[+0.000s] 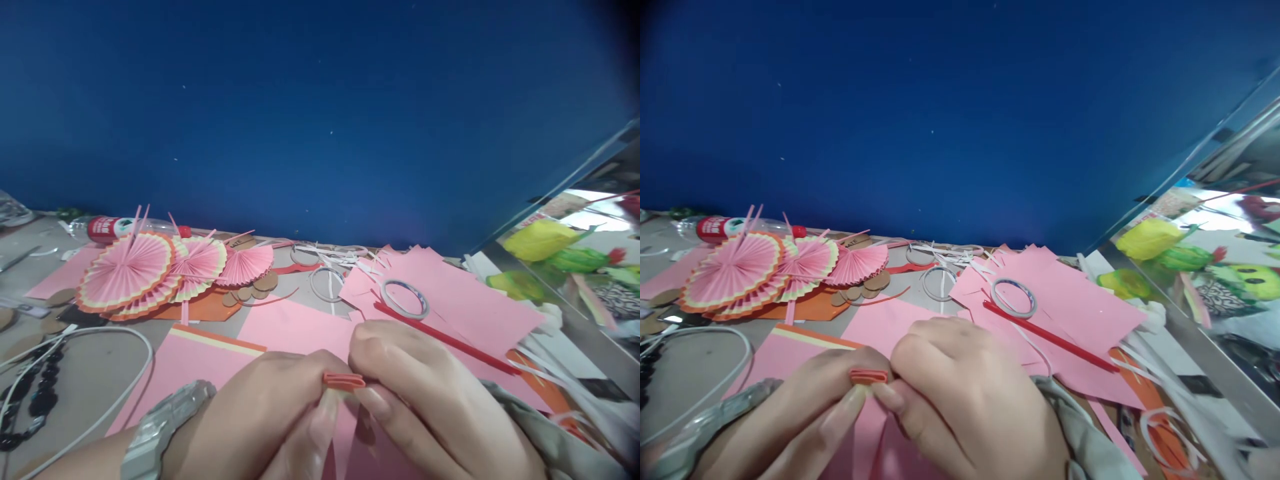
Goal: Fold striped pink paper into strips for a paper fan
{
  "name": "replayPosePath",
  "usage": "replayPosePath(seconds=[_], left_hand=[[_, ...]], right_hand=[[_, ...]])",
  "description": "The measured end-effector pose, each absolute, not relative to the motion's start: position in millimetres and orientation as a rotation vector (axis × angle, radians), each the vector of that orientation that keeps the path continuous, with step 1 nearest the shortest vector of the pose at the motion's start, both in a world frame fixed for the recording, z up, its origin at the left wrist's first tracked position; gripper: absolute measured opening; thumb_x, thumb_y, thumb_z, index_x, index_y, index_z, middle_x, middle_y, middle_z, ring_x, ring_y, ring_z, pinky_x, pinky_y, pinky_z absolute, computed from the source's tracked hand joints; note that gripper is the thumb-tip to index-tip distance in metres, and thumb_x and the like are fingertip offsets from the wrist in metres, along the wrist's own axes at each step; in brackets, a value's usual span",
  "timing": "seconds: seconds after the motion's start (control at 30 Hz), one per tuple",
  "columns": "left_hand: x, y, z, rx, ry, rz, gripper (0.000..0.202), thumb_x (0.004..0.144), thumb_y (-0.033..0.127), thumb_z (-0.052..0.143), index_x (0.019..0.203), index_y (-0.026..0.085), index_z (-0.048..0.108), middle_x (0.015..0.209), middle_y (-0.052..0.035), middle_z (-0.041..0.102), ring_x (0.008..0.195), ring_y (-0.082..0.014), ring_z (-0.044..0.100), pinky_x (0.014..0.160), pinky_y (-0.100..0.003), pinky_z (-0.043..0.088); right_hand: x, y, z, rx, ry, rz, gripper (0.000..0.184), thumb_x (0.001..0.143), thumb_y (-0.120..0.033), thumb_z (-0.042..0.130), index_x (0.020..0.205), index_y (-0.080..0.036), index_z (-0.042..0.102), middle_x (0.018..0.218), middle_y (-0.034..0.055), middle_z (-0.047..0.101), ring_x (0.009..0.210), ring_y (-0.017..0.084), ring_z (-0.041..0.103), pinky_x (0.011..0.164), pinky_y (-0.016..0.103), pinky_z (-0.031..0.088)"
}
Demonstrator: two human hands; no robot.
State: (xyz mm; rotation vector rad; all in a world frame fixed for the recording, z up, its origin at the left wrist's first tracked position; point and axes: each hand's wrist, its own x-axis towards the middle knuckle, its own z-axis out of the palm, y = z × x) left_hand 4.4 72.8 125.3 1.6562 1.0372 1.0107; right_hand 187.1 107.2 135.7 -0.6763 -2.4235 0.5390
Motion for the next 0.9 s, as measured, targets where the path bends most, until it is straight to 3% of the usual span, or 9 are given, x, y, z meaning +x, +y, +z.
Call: replayPosePath(seconds=[0.1,0.23,0.43,0.57,0.67,0.77,0.9], left_hand=[[6,72,126,1.727,0.892,0.923,0.029,0.085,0.033,0.038,0.08,0.027,0.066,0.069,-0.0031,0.068,0.064,-0.0187,0.062,0.061,-0.025,0.051],[9,74,128,1.736,0.908,0.775,0.016,0.084,0.026,0.043,0.083,0.023,0.059,0.073,-0.0019,0.065,0.062,-0.0158,0.059,0.061,-0.023,0.049],[16,71,117,1.365,0.961,0.663,0.012,0.088,0.02,0.034,0.08,0.021,0.044,0.07,0.0022,0.054,0.066,-0.012,0.054,0.062,-0.022,0.046],[16,70,111,1.288,0.991,0.661,0.011,0.089,0.022,0.035,0.089,0.022,0.046,0.07,0.0032,0.05,0.066,-0.0117,0.049,0.067,-0.025,0.044],[15,71,113,1.393,1.072,0.708,0.008,0.085,0.024,0.045,0.092,0.022,0.049,0.078,0.0012,0.052,0.074,-0.0139,0.049,0.07,-0.025,0.043],[14,73,118,1.475,1.13,0.637,0.01,0.083,0.029,0.049,0.089,0.021,0.052,0.079,0.0005,0.054,0.075,-0.0151,0.05,0.068,-0.024,0.042],[14,77,123,1.454,1.131,0.518,0.016,0.088,0.035,0.043,0.088,0.021,0.051,0.075,0.0023,0.055,0.067,-0.0125,0.051,0.061,-0.022,0.042]], right_hand=[[185,110,134,-0.615,-2.447,0.584,0.03,0.093,-0.022,0.031,0.066,-0.02,0.042,0.06,-0.0016,0.049,0.056,0.011,0.046,0.056,0.023,0.038],[180,111,130,-0.659,-2.425,0.473,0.024,0.085,-0.011,0.035,0.063,-0.019,0.04,0.057,-0.0026,0.046,0.053,0.01,0.041,0.052,0.024,0.033],[176,111,126,-0.786,-2.426,0.386,0.023,0.085,-0.012,0.038,0.063,-0.018,0.04,0.057,-0.0034,0.044,0.052,0.009,0.04,0.051,0.023,0.033],[181,113,124,-0.806,-2.327,0.373,0.004,0.084,-0.016,0.049,0.084,-0.018,0.046,0.068,-0.0025,0.051,0.061,0.011,0.048,0.057,0.023,0.039],[186,116,127,-0.677,-2.341,0.529,0.02,0.084,-0.014,0.054,0.102,-0.02,0.049,0.083,-0.0004,0.055,0.074,0.011,0.052,0.067,0.021,0.043],[189,120,130,-0.592,-2.384,0.726,0.012,0.085,-0.01,0.052,0.092,-0.02,0.055,0.083,-0.0005,0.054,0.079,0.01,0.051,0.07,0.02,0.043],[190,122,128,-0.67,-2.332,0.879,0.01,0.087,-0.011,0.051,0.084,-0.02,0.053,0.08,-0.0023,0.052,0.077,0.008,0.05,0.069,0.018,0.041]])
